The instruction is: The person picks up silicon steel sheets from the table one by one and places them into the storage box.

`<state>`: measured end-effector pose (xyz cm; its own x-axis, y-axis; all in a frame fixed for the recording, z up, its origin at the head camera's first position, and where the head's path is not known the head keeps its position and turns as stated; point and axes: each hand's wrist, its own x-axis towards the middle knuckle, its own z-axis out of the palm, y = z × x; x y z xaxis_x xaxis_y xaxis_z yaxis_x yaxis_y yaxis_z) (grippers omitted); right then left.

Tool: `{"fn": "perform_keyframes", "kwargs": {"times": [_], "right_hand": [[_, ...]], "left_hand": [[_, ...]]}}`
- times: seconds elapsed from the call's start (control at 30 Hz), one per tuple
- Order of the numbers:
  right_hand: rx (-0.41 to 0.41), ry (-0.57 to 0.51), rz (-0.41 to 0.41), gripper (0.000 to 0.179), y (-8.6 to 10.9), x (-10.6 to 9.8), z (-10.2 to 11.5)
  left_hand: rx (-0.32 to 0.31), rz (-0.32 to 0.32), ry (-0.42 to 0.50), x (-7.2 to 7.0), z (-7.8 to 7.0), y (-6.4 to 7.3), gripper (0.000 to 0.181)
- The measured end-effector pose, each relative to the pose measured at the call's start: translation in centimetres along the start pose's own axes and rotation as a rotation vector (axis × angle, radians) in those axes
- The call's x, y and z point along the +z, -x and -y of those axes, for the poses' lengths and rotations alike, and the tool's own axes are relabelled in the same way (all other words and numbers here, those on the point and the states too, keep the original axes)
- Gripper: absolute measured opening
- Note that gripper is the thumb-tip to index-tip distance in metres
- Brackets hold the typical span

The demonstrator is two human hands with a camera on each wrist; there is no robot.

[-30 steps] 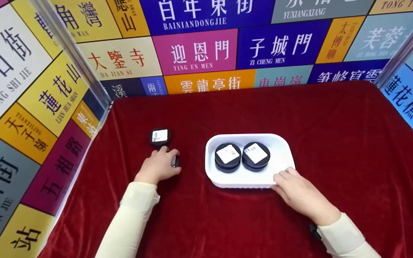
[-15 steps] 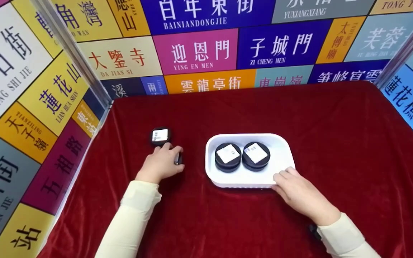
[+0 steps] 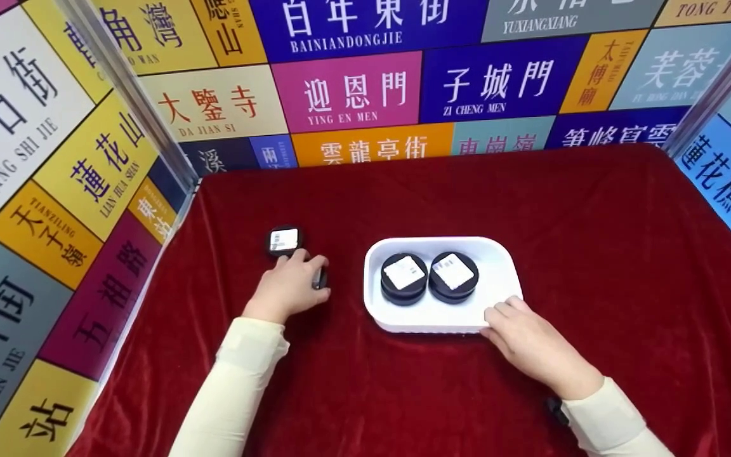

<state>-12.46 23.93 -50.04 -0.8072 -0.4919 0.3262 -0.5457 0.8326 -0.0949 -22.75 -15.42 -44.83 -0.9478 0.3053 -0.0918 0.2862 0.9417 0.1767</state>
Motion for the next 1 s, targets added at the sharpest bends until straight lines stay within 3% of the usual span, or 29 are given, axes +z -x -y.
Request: {"fn": "perform_keyframes", "kwargs": {"times": [1.0], "right_hand": [[0.008,0.01,0.005,0.025,0.1,0.2,-0.1]], "left_hand": [[0.054,-0.011,-0.031,-1.2,-2.4,-0.7,0.049]]}}
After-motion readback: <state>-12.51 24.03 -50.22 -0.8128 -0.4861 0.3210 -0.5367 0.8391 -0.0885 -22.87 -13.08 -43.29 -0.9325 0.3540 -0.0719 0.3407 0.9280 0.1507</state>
